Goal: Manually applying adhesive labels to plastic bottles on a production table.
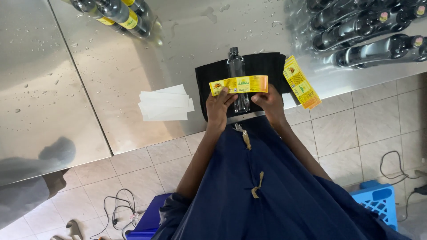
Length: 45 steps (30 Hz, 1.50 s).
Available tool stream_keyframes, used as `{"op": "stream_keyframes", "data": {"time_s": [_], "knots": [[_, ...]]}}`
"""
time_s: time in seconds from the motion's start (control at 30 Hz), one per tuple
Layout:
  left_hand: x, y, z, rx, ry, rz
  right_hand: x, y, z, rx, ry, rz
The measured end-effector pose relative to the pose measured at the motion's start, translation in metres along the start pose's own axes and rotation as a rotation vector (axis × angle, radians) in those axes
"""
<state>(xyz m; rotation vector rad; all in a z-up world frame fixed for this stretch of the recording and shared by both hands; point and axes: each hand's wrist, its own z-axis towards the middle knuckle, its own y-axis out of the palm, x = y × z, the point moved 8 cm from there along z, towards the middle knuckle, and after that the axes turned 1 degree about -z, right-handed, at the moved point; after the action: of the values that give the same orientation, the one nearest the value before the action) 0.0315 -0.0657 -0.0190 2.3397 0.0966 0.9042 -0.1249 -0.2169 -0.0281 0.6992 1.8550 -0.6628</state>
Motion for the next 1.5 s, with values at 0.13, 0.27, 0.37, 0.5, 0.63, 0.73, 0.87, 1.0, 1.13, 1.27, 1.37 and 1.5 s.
{"op": "stream_keyframes", "data": {"time_s": [0.13,0.27,0.37,0.5,0.63,0.73,0.87,1.0,1.13,1.27,1.37,1.5], "knots": [[-0.013,0.003,-0.002,-0.042,-0.033,0.027,-0.025,0.033,-0.002,0.070,0.128,0.417],[-0.006,-0.003,0.000,0.046,0.009,0.216,-0.015,0.038,0.011,0.143,0.209,0.375],[0.004,-0.008,0.003,0.097,0.088,0.422,-0.022,0.039,0.014,0.165,0.184,0.315],[0.006,-0.008,0.016,0.166,0.133,0.544,-0.023,0.035,0.022,0.182,0.187,0.227],[-0.005,-0.015,0.029,0.178,0.097,0.450,-0.011,0.031,0.033,0.207,0.200,0.225],[-0.009,-0.017,0.031,0.176,0.065,0.380,-0.003,0.029,0.037,0.202,0.202,0.237],[-0.009,-0.017,0.033,0.184,0.077,0.343,-0.007,0.030,0.038,0.181,0.204,0.255],[-0.016,-0.023,0.036,0.163,0.066,0.307,0.002,0.030,0.039,0.155,0.222,0.268],[-0.021,-0.027,0.040,0.148,0.066,0.290,0.002,0.030,0.038,0.144,0.215,0.281],[-0.020,-0.027,0.039,0.143,0.075,0.275,0.005,0.030,0.037,0.134,0.224,0.299],[-0.019,-0.027,0.039,0.139,0.083,0.255,0.006,0.031,0.039,0.131,0.217,0.303],[-0.018,-0.026,0.037,0.150,0.090,0.249,0.008,0.030,0.038,0.134,0.207,0.290]]}}
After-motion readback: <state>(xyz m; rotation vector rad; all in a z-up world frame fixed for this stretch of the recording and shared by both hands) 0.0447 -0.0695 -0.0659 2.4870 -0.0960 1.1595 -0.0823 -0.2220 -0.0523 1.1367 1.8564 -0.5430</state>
